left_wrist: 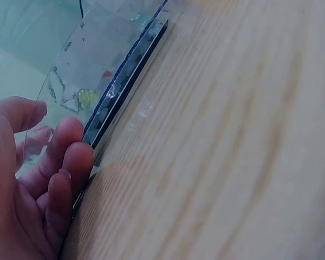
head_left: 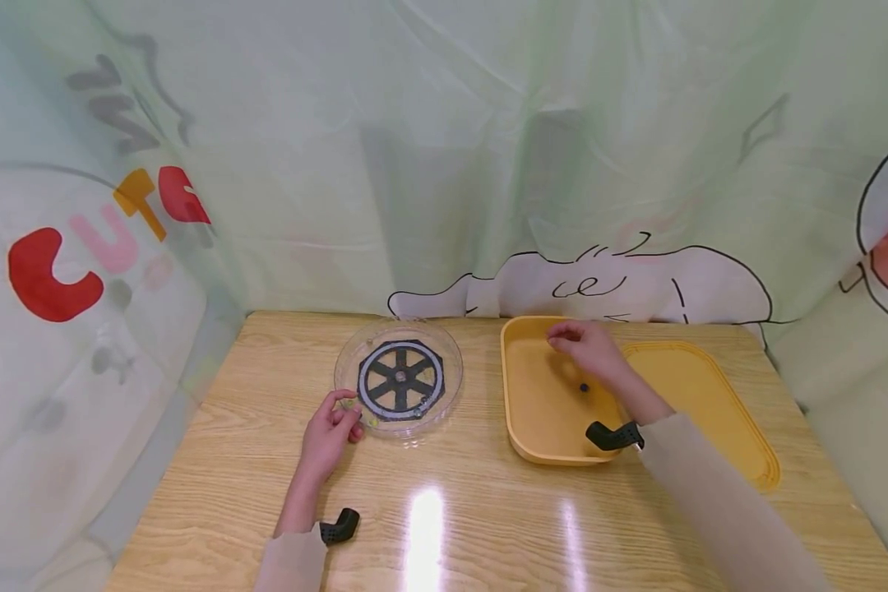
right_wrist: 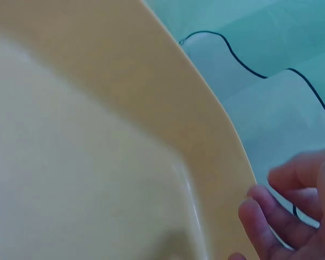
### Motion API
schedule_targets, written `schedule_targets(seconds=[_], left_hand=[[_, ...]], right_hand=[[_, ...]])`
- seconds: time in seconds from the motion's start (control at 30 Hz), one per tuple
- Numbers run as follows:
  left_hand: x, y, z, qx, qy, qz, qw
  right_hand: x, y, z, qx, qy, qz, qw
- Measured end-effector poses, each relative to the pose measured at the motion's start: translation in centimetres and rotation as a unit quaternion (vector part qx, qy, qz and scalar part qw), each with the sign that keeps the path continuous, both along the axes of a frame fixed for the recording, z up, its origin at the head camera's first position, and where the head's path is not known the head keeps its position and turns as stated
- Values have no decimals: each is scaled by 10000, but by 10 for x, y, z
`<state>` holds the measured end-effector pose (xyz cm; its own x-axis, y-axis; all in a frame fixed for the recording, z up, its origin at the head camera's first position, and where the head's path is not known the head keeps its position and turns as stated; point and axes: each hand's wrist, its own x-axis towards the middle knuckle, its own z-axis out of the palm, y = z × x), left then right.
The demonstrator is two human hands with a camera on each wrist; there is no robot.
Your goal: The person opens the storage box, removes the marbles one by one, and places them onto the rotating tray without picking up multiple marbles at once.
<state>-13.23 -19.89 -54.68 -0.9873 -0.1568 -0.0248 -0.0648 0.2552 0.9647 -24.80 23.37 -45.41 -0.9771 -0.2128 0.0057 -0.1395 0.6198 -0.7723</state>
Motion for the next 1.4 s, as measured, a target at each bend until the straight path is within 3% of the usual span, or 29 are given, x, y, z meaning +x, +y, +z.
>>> schedule_targets(seconds=[0.2,0.3,0.4,0.53,0.67,0.83,1.0,1.4], left_hand=[[1,0,-2,-15,-23,6,10000],[2,0,-1,-15,23,-7,10000],[2,0,-1,-1,67,-9,10000],[2,0,-3,-12,83,-17,10000],[2,0,-5,-38,66,-14,10000],[3,0,-4,-52,69,19,10000],[4,-1,-3,-72,91,52,9999],[1,1,-1,-139,111,29,9998]], right_hand=[[5,-2,-2,-359,-418,-93,9984],[6,0,-5,-339,-434,300,9980],[4,2,-5,49,-235,991,9948],[-2,7,0,798,37,1720,9819],[-8,12,8,1291,-205,2220,9662],[-15,14,14,1384,-623,2700,9508],[-18,10,16,1436,-1048,2819,9429],[-16,1,13,2030,-2002,2654,9210]])
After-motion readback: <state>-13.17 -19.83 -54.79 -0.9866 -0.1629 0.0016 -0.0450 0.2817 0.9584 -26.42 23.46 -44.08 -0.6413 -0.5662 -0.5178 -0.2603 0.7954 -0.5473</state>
